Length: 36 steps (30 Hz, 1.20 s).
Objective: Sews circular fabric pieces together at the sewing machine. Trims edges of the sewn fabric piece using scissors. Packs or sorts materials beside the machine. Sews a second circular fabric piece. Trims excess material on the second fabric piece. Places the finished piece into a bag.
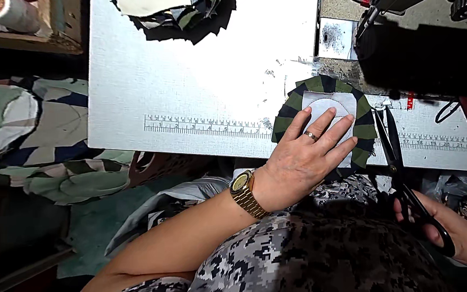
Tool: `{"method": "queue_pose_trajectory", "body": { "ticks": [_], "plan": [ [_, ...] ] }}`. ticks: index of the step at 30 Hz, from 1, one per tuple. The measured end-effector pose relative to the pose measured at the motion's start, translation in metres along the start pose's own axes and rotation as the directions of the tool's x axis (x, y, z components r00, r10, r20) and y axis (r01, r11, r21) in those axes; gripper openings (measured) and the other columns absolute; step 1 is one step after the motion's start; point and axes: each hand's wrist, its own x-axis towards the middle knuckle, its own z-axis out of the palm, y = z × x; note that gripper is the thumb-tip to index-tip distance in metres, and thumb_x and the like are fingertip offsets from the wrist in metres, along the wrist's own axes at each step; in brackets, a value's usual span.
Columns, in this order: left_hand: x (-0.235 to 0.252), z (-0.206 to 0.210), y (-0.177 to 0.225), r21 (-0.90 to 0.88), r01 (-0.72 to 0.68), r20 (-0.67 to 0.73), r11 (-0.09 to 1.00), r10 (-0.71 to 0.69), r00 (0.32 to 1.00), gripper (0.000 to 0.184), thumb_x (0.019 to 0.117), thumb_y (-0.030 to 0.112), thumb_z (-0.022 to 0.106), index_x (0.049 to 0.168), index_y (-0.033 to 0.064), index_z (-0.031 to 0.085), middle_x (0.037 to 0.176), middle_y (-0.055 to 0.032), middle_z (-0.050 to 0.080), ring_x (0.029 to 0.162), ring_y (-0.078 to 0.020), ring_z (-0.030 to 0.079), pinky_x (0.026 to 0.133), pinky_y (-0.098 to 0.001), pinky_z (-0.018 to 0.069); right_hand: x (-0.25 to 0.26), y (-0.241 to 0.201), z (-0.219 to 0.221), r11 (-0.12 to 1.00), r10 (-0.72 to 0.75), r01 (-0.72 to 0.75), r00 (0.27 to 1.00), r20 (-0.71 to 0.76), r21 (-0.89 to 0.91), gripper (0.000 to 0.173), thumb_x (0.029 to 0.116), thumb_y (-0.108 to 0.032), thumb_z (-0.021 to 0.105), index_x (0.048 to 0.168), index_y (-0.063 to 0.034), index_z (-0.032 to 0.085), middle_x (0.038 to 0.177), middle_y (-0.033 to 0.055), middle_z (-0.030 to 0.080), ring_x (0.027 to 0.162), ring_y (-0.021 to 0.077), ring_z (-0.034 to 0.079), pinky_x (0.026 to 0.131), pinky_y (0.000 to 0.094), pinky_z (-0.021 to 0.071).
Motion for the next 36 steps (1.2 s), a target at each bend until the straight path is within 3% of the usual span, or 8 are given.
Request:
{"method": "queue_pose_trajectory", "body": {
  "ticks": [6, 14, 22, 29, 32, 34, 36],
  "plan": [
    [-0.005, 0.002, -0.005, -0.156, 0.015, -0.047, 0.988, -0.023, 0.999, 0.046, 0.0937, 0.016, 0.059, 0.139, 0.0149, 0.064, 0.152, -0.0185, 0.053, 0.146, -0.0396, 0.043, 0.116, -0.0674, 0.0291, -0.007, -0.002, -0.005, 1.000, 0.016, -0.015, 0.998, 0.067, -0.020, 0.065, 0.0867, -0.080, 0.052, 0.109, -0.0186, 0.060, 0.087, -0.0118, 0.059, 0.078, -0.0073, 0.057, 0.065, 0.0103, 0.0462],
    [-0.007, 0.003, -0.010, -0.245, -0.077, -0.036, 0.967, 0.070, 0.997, 0.044, 0.0950, 0.016, 0.060, 0.139, 0.0166, 0.064, 0.153, -0.0163, 0.052, 0.148, -0.0390, 0.040, 0.119, -0.0695, 0.0245, 0.016, -0.007, -0.007, 0.993, -0.003, -0.007, 0.996, 0.086, 0.117, 0.058, 0.0893, -0.074, 0.056, 0.108, -0.0189, 0.060, 0.087, -0.0102, 0.060, 0.079, -0.0012, 0.061, 0.068, 0.0155, 0.0515],
    [-0.007, 0.003, -0.014, -0.274, -0.108, -0.063, 0.956, 0.095, 0.994, 0.049, 0.0914, 0.014, 0.061, 0.141, 0.0161, 0.062, 0.153, -0.0171, 0.052, 0.148, -0.0401, 0.040, 0.118, -0.0699, 0.0250, 0.020, -0.010, -0.008, 0.999, -0.021, 0.017, 0.996, 0.082, 0.049, 0.061, 0.0899, -0.076, 0.053, 0.109, -0.0178, 0.060, 0.087, -0.0101, 0.060, 0.080, -0.0020, 0.060, 0.069, 0.0151, 0.0510],
    [-0.006, 0.002, -0.017, -0.278, -0.104, -0.045, 0.955, 0.095, 0.994, 0.046, 0.0925, 0.016, 0.059, 0.138, 0.0154, 0.064, 0.152, -0.0164, 0.053, 0.148, -0.0399, 0.040, 0.119, -0.0689, 0.0246, 0.019, -0.012, 0.000, 0.997, -0.025, 0.029, 0.998, -0.064, 0.074, 0.042, 0.0938, -0.064, 0.059, 0.099, -0.0224, 0.064, 0.079, -0.0135, 0.062, 0.069, -0.0036, 0.061, 0.061, 0.0136, 0.0523],
    [-0.006, -0.001, -0.019, -0.279, -0.069, -0.021, 0.958, 0.066, 0.998, 0.046, 0.0889, 0.016, 0.062, 0.134, 0.0156, 0.067, 0.153, -0.0159, 0.053, 0.149, -0.0402, 0.038, 0.119, -0.0714, 0.0204, 0.017, -0.013, 0.004, 0.997, -0.022, 0.029, 0.994, -0.103, 0.066, 0.037, 0.0951, -0.059, 0.061, 0.096, -0.0226, 0.064, 0.078, -0.0140, 0.060, 0.066, -0.0049, 0.059, 0.059, 0.0129, 0.0516],
    [-0.006, -0.003, -0.019, -0.246, -0.061, -0.012, 0.967, 0.060, 0.998, 0.048, 0.0845, 0.017, 0.067, 0.132, 0.0153, 0.069, 0.153, -0.0165, 0.052, 0.149, -0.0407, 0.037, 0.119, -0.0727, 0.0177, 0.017, -0.014, 0.007, 0.997, -0.024, 0.034, 0.992, -0.126, 0.074, 0.034, 0.0959, -0.056, 0.062, 0.094, -0.0221, 0.064, 0.076, -0.0140, 0.060, 0.064, -0.0055, 0.058, 0.057, 0.0117, 0.0513],
    [-0.007, -0.005, -0.018, -0.165, -0.069, -0.035, 0.984, 0.064, 0.997, 0.042, 0.0880, 0.020, 0.068, 0.130, 0.0146, 0.070, 0.153, -0.0165, 0.053, 0.148, -0.0401, 0.039, 0.120, -0.0704, 0.0187, 0.016, -0.016, 0.008, 0.996, -0.021, 0.032, 0.990, -0.137, 0.079, 0.032, 0.0967, -0.054, 0.062, 0.092, -0.0223, 0.064, 0.076, -0.0144, 0.060, 0.063, -0.0064, 0.058, 0.056, 0.0104, 0.0503]
  ]
}}
